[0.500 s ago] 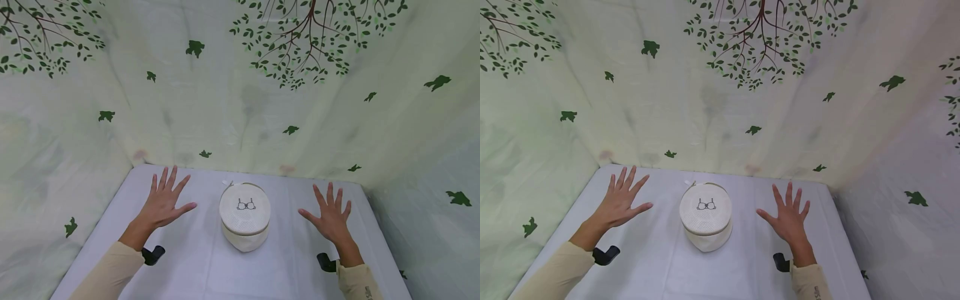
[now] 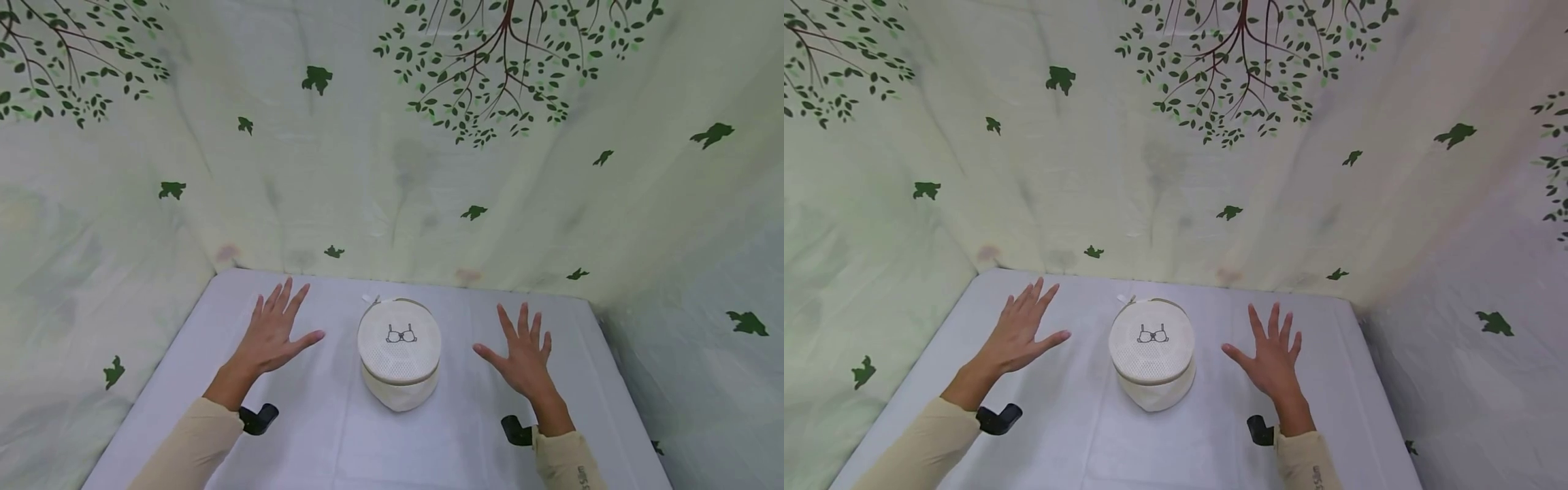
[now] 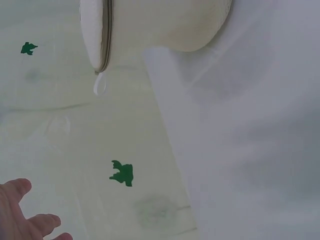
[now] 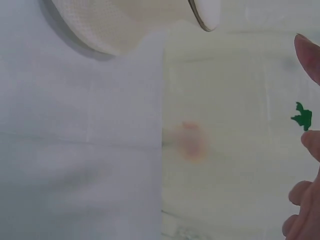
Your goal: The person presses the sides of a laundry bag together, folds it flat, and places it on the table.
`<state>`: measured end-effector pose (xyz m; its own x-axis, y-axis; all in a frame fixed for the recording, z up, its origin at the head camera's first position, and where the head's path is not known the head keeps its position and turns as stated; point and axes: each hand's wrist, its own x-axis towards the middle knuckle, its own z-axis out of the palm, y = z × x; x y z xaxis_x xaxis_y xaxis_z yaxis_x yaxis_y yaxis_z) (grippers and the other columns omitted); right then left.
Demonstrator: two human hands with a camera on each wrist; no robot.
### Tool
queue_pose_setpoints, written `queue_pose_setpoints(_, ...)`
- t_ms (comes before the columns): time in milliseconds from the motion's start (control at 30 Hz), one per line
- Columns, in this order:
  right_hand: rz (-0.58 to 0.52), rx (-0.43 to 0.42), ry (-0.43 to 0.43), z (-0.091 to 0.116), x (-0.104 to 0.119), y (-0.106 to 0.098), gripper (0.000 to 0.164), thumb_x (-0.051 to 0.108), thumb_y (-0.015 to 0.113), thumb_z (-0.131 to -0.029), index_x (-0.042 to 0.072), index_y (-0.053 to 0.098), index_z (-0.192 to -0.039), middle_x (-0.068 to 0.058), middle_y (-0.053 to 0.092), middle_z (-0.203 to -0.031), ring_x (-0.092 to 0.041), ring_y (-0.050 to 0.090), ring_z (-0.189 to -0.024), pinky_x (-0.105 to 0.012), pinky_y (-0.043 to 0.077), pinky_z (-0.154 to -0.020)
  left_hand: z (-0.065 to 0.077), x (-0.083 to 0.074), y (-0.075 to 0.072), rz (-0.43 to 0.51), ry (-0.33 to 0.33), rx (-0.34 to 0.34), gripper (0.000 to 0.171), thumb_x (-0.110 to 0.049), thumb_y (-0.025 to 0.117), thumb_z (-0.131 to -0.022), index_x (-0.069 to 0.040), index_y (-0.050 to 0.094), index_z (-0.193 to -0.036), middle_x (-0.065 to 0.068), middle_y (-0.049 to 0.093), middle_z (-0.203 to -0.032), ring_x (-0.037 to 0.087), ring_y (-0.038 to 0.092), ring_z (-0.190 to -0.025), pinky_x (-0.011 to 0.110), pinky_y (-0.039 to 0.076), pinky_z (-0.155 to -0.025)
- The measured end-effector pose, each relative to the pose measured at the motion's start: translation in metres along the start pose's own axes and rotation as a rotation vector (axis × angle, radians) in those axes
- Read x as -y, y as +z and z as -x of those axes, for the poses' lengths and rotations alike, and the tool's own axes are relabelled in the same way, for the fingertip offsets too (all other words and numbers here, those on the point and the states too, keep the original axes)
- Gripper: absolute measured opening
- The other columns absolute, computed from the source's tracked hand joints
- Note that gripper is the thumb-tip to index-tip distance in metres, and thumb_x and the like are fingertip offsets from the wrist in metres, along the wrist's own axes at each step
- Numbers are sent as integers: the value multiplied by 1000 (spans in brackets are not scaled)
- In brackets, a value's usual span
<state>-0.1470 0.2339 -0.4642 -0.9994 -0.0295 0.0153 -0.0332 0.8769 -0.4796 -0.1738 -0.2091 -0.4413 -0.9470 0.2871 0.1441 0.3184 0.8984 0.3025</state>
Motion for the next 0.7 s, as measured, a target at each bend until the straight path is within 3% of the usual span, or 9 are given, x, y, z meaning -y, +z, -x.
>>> queue_pose_setpoints(367,-102,-28,-29,-7,8,27,96,55,64,-84,9,17,-154,-27,-5,-158,-48,-10,-143,-72,0,-106,-1,-2,22,131,-58,-4,99,-59,59,-85,-6,12,-154,22,15,-158,42,18,-143,64,14,-111)
queue_pose_setpoints(700,-257,-63,-7,-13,15,54,94,51,66,-85,10,17,-155,-16,0,-161,-39,-1,-146,-68,14,-109,-4,-13,43,244,-87,-19,95,-56,62,-85,-8,18,-154,21,21,-157,43,25,-139,68,26,-104)
